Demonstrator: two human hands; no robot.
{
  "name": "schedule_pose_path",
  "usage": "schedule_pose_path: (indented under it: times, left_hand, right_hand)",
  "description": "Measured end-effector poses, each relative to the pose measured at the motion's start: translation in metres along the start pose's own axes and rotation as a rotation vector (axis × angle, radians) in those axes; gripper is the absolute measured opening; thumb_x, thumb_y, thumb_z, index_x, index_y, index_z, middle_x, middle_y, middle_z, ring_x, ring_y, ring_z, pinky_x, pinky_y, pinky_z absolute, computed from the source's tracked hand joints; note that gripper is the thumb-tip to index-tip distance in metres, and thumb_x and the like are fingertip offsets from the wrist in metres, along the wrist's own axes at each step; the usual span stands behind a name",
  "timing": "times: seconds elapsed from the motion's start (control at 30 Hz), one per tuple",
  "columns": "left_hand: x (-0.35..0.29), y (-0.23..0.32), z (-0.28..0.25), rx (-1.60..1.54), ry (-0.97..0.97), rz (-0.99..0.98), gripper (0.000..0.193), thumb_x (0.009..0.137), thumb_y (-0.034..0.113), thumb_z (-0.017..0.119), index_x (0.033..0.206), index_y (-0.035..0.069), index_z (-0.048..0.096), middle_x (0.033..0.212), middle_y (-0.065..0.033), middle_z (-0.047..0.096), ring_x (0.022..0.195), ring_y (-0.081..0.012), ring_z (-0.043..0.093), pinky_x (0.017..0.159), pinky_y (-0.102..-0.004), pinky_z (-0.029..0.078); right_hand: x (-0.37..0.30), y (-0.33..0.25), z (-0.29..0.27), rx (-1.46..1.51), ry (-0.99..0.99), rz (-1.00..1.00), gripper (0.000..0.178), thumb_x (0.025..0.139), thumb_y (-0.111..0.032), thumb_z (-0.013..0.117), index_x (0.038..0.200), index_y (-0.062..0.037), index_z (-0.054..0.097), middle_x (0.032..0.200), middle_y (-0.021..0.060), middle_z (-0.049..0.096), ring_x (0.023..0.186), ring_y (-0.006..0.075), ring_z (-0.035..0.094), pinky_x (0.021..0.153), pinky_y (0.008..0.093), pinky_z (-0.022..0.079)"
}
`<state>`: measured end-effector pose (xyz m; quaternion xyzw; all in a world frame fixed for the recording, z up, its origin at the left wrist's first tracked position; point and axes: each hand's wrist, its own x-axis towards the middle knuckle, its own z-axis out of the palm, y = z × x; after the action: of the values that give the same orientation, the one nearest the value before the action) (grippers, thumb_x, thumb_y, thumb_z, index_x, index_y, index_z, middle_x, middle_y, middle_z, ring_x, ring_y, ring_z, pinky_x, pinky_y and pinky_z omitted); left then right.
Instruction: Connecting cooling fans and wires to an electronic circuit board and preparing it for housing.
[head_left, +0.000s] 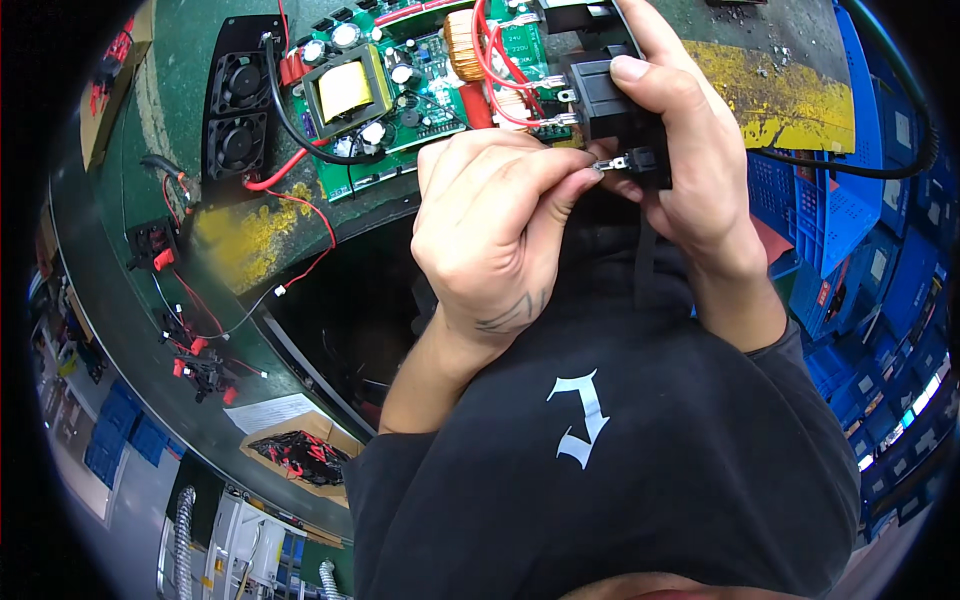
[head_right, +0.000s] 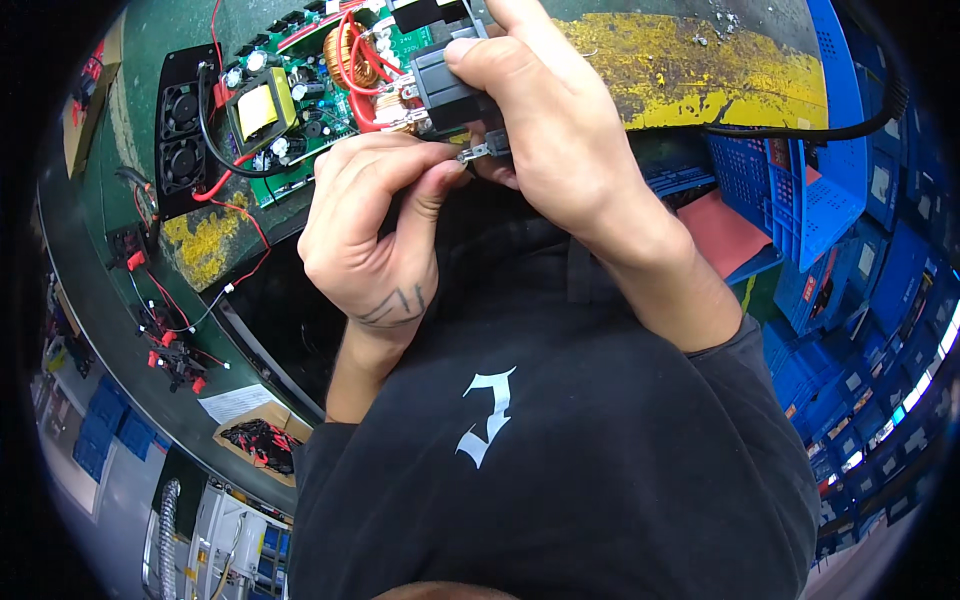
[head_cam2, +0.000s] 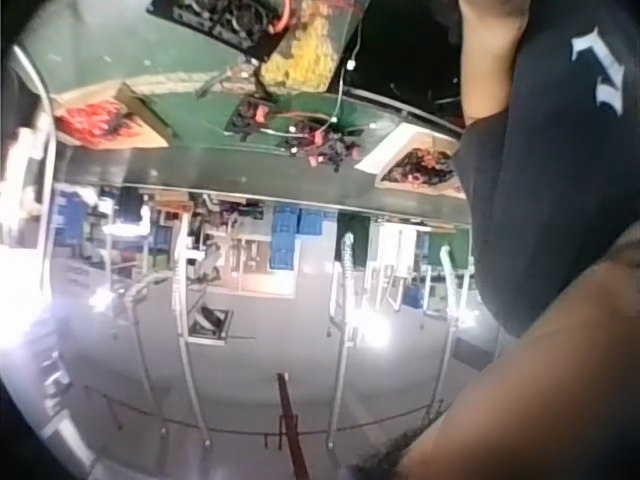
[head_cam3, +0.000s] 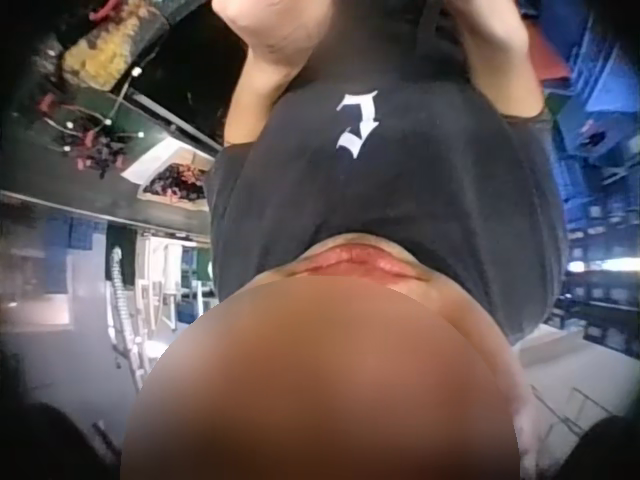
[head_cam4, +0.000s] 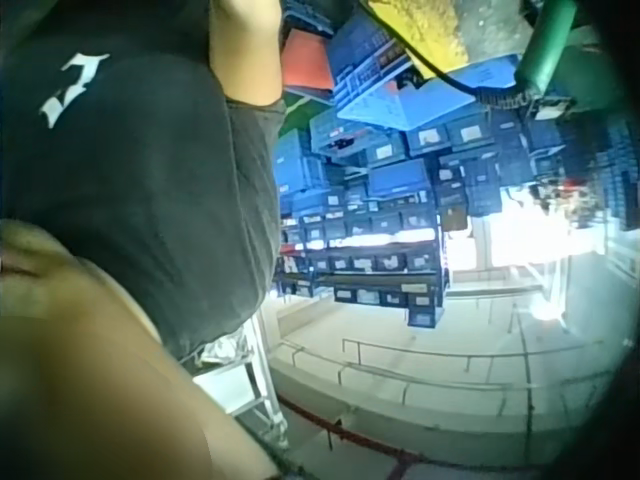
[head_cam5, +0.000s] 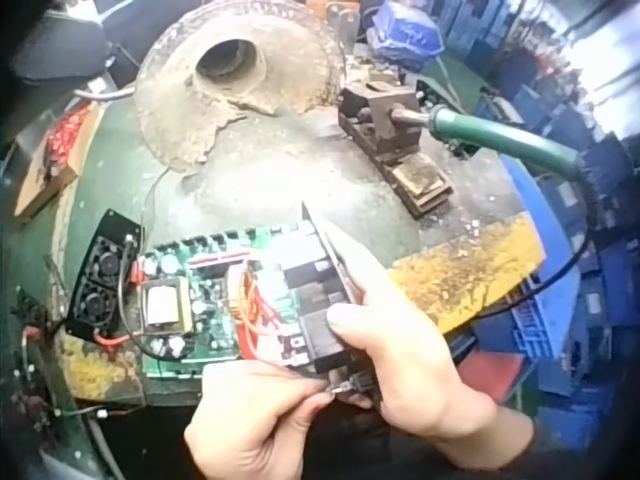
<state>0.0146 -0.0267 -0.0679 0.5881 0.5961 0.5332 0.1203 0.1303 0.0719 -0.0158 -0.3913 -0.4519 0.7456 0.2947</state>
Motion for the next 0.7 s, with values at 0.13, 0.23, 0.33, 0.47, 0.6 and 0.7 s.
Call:
schedule_pose_path:
  times: [0.13,0.23,0.33,0.47,0.6,0.7]
  left_hand:
    - [0.001,0.000,0.001,-0.013,-0.007,-0.007,0.016,0.076,0.008,0.084,0.089,0.004,0.075,0.076,-0.0041,0.069,0.076,-0.0213,0.066,0.077,-0.0318,0.045]
    - [0.001,-0.001,0.002,-0.018,-0.007,-0.013,0.015,0.077,0.008,0.083,0.088,0.004,0.074,0.076,-0.0038,0.069,0.076,-0.0208,0.066,0.077,-0.0320,0.045]
    - [-0.001,-0.003,0.004,-0.012,-0.014,0.009,0.015,0.076,0.008,0.083,0.087,0.004,0.074,0.076,-0.0037,0.068,0.076,-0.0208,0.066,0.076,-0.0321,0.045]
    - [-0.002,-0.006,0.005,-0.009,0.010,0.057,0.018,0.073,0.007,0.084,0.088,0.005,0.074,0.076,-0.0037,0.068,0.075,-0.0214,0.066,0.076,-0.0327,0.045]
    - [-0.002,-0.011,0.004,-0.028,0.011,0.123,0.019,0.072,0.009,0.084,0.087,0.005,0.073,0.075,-0.0033,0.068,0.075,-0.0213,0.066,0.073,-0.0343,0.044]
    - [-0.003,-0.006,-0.004,0.003,-0.001,0.123,0.022,0.071,0.011,0.084,0.090,0.004,0.073,0.084,-0.0039,0.070,0.080,-0.0231,0.067,0.077,-0.0357,0.047]
  right_hand:
    - [-0.001,0.004,-0.002,0.007,-0.004,-0.012,0.071,0.095,-0.009,0.044,0.160,0.0073,0.019,0.157,0.0185,0.039,0.144,0.0231,0.039,0.121,0.0336,0.026]
    - [-0.001,0.005,-0.001,-0.011,-0.023,-0.041,0.072,0.095,-0.011,0.045,0.160,0.0073,0.019,0.159,0.0188,0.037,0.146,0.0240,0.037,0.122,0.0343,0.024]
    - [0.002,0.008,0.003,0.011,-0.021,-0.068,0.073,0.094,-0.012,0.045,0.160,0.0076,0.019,0.160,0.0194,0.035,0.147,0.0245,0.034,0.123,0.0350,0.022]
    - [0.002,0.010,0.006,0.036,0.004,-0.077,0.074,0.093,-0.013,0.045,0.160,0.0078,0.019,0.161,0.0201,0.033,0.148,0.0251,0.033,0.123,0.0360,0.021]
    - [-0.002,0.006,0.015,-0.032,0.039,-0.095,0.075,0.092,-0.016,0.047,0.159,0.0083,0.023,0.159,0.0203,0.037,0.146,0.0261,0.037,0.122,0.0360,0.024]
    - [0.003,0.026,-0.001,-0.175,0.148,-0.128,0.071,0.095,-0.029,0.045,0.159,-0.0019,0.031,0.111,0.0143,0.064,0.069,0.0109,0.058,0.042,0.0194,0.040]
